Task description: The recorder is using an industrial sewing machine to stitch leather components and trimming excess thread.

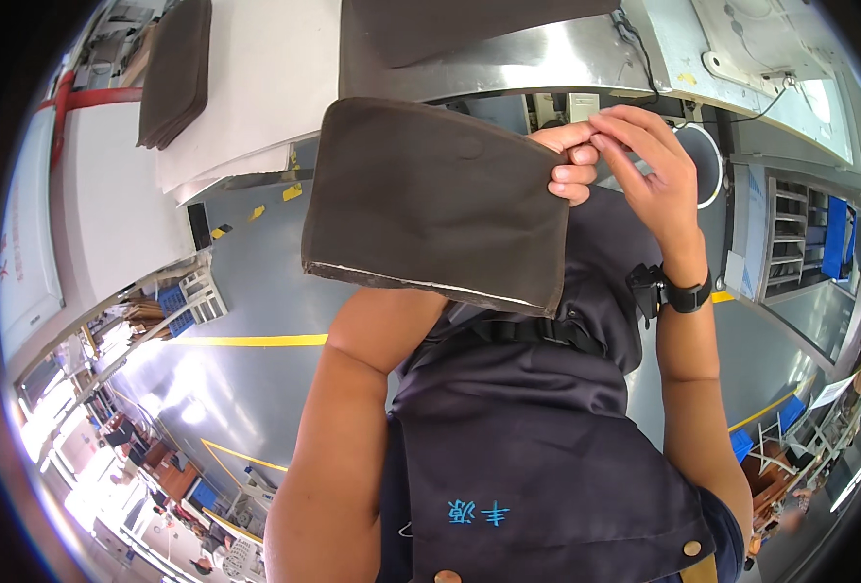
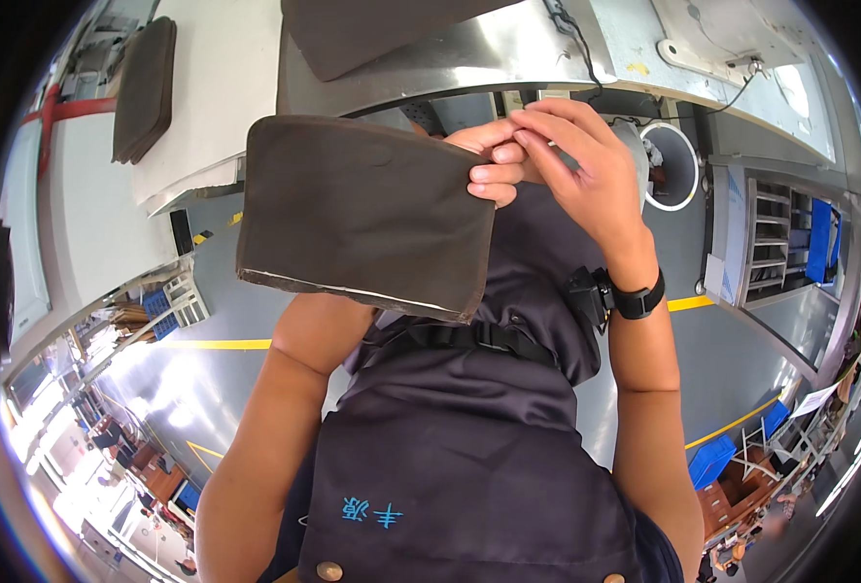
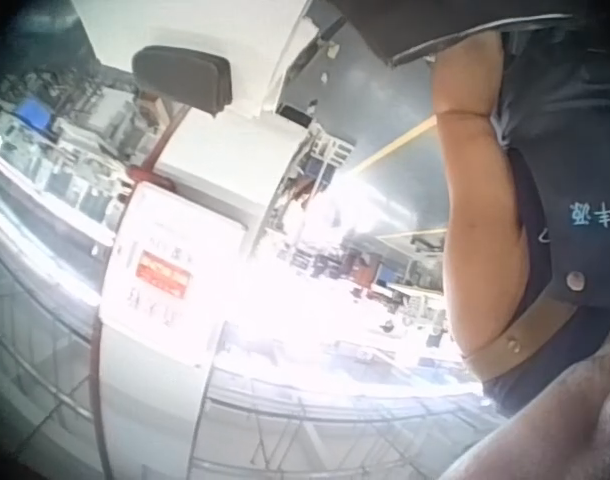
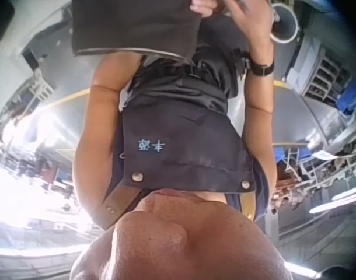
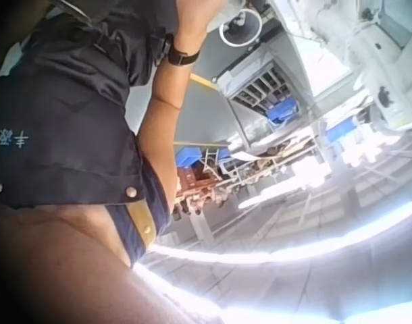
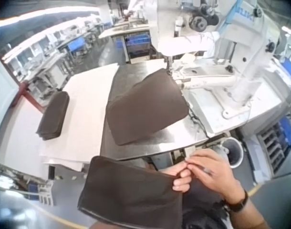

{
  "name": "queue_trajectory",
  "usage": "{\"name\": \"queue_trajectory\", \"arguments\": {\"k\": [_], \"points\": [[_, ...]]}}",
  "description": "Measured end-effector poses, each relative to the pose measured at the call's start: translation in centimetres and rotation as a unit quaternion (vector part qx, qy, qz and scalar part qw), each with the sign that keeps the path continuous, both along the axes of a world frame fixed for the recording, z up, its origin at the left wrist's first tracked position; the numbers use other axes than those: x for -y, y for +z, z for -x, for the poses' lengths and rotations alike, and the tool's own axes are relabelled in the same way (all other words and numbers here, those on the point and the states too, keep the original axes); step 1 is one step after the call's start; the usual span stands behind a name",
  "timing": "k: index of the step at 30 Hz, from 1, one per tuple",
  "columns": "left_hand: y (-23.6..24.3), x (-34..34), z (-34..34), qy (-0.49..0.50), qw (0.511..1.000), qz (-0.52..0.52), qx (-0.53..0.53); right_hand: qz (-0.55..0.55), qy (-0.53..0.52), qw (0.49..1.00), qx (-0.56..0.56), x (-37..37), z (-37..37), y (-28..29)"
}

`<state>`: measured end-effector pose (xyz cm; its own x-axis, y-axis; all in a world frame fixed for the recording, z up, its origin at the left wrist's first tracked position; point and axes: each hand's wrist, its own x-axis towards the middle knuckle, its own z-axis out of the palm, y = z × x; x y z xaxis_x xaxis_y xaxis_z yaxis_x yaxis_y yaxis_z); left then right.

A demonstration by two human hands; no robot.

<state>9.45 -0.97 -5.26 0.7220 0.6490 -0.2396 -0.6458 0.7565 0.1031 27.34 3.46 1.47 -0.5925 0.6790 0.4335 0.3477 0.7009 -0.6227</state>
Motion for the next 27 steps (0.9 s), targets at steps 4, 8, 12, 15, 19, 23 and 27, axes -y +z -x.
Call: {"name": "queue_trajectory", "arguments": {"k": [4, 8, 12, 15, 19, 23, 27], "points": [[0.1, 0.1, -0.5, 0.056, 0.998, 0.015, 0.014, -0.066, 0.017, 0.998, -0.009, -0.2, 0.2, -0.3], [0.5, 0.0, -0.7, 0.048, 0.998, 0.030, -0.016, -0.142, -0.002, 0.990, 0.005, -0.3, 0.4, -0.5], [0.2, 0.0, -0.8, 0.051, 0.998, 0.023, -0.012, -0.141, -0.015, 0.990, 0.008, 0.0, 0.5, -0.7], [-0.3, 0.0, -0.9, 0.053, 0.998, 0.021, -0.014, -0.110, -0.025, 0.994, 0.001, 0.2, 0.4, -0.9], [-0.3, 0.1, -1.1, 0.054, 0.998, 0.001, -0.022, -0.090, -0.027, 0.996, 0.009, 0.5, 0.1, -1.2], [0.6, 0.0, -1.1, 0.033, 0.999, 0.009, -0.010, -0.006, -0.058, 0.998, -0.023, 0.8, -0.3, -1.7], [1.3, 0.1, -0.9, 0.022, 0.999, 0.021, -0.032, 0.060, -0.119, 0.987, -0.092, 0.6, -1.7, -1.6]]}}
